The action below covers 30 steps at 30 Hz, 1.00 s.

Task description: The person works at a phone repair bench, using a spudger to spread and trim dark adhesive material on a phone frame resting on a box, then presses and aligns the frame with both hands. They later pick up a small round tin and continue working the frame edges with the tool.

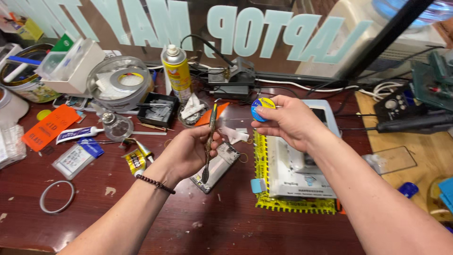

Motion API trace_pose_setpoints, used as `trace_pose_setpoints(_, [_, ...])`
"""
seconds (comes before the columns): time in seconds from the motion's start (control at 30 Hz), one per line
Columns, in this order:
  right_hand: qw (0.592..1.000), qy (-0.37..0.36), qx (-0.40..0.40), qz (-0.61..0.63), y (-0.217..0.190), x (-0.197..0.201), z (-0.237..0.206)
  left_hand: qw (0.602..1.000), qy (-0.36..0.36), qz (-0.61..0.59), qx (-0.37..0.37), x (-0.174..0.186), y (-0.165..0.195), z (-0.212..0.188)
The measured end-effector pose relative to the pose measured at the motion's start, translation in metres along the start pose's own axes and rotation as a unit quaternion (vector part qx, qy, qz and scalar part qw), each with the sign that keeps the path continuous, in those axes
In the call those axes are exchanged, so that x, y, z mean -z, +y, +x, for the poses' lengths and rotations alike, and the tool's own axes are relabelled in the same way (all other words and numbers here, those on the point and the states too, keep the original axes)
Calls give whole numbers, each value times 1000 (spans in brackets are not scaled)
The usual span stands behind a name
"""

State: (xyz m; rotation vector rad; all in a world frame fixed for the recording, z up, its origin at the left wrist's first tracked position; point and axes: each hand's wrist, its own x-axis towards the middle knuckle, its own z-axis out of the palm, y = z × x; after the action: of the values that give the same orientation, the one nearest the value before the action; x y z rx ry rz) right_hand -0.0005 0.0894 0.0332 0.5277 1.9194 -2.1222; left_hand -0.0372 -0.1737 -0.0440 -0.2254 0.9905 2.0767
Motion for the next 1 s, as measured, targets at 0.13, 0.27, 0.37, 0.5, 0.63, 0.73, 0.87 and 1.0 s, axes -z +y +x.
trace_pose_setpoints(0.13, [999,51,14,-10,-2,44,-28,999,37,16,12,-45,-17,18])
trace_pose_setpoints(0.27, [997,75,1,-16,9,93,-43,997,51,56,-7,-76,-46,32])
trace_pose_setpoints(0.37, [995,103,-13,-3,23,121,-45,998,55,35,-5,-84,-65,42])
trace_pose_setpoints(0.5, [991,132,-36,-4,42,144,-44,996,85,23,7,-76,-77,49])
trace_pose_setpoints(0.63, [990,138,-19,-33,56,152,-39,998,45,39,16,-76,-84,52])
trace_pose_setpoints(0.73, [986,157,-20,-58,63,154,-37,982,158,101,6,-84,-88,46])
trace_pose_setpoints(0.87, [982,168,-14,-87,67,155,-32,968,221,118,-10,-94,-92,34])
trace_pose_setpoints(1.0, [978,177,-12,-106,69,156,-25,965,220,135,-36,-97,-101,26])
